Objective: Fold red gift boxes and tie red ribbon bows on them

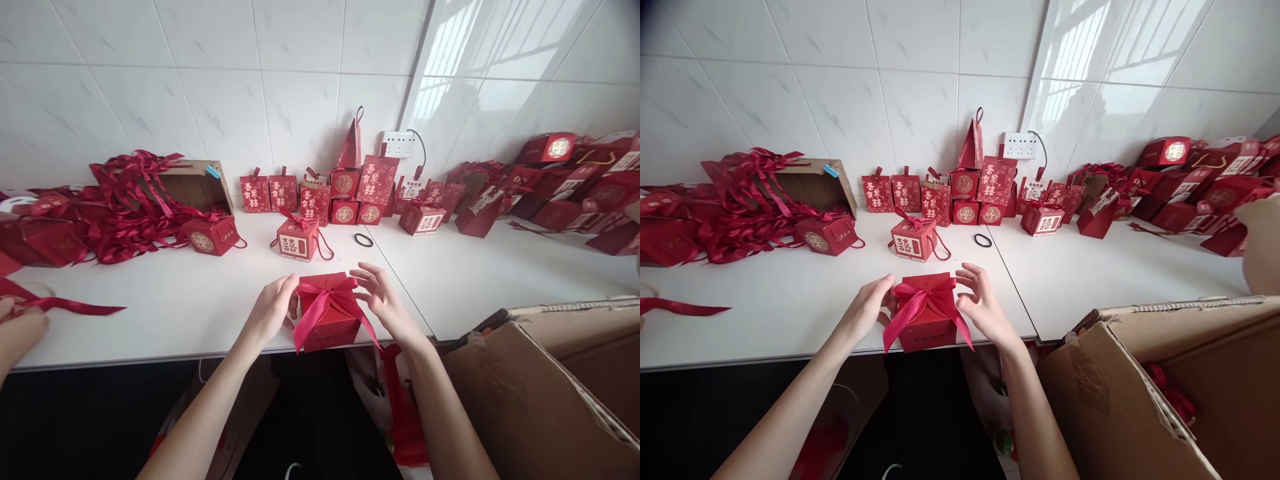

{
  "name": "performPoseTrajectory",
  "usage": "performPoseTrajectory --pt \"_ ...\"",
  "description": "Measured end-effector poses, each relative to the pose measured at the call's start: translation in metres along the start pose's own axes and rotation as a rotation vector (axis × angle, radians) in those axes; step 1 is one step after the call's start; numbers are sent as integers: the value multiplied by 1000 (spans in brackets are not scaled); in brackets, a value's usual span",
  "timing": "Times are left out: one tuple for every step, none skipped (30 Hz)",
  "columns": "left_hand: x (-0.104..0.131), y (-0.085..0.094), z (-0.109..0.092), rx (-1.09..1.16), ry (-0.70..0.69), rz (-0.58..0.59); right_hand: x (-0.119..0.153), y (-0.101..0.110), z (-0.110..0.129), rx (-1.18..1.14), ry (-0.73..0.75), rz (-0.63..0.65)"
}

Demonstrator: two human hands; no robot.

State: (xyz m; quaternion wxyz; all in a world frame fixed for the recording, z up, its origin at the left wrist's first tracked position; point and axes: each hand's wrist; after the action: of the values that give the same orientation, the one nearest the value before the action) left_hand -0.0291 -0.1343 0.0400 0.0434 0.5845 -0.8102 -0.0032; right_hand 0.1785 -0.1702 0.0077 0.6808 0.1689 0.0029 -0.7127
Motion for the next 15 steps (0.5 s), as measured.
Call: performPoseTrajectory --pt "-2 2 -2 -43 6 6 2 3 0 15 22 95" --pt "-3 3 -3 -94 -1 6 4 5 0 45 43 185" --pt "-4 3 -3 -144 -19 5 5 6 1 87 57 252" --pt "-4 2 -4 -185 -48 2 7 5 2 134 67 287" --pt "-3 1 -4 -215 -88 -8 8 4 3 179 78 296" --pt "-2 -1 -4 -239 -143 -30 10 2 4 219 97 281" --pt "0 -4 -4 -257 -209 -65 12 1 5 257 125 245" --pt "4 -7 -4 -268 -285 -108 14 -1 6 299 162 192" --pt "8 -10 -5 -274 -379 -150 16 -3 7 347 209 126" --pt "13 -13 -6 -281 -499 -183 18 -4 7 401 264 52" --pt "18 -17 -8 -294 -645 -197 21 -4 9 456 322 -26" --pt "24 -20 -11 -312 -807 -191 25 -5 10 506 379 -104" --pt "29 -24 -14 -340 -970 -163 28 -4 12 543 437 -177" --pt "35 -27 -17 -378 -1115 -121 31 -4 14 564 492 -241" --pt "40 -31 -20 -423 -1233 -74 34 -3 16 571 539 -292"
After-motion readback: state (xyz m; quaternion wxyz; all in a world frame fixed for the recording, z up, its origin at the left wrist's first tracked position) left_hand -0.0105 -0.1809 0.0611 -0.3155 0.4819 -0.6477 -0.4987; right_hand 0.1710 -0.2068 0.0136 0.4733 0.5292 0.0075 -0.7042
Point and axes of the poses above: each hand's wrist, its own x-axis away from the middle knuckle, its own y-axis out of the back of the hand, z = x × y, and after that the axes turned 14 degrees about x, right-handed
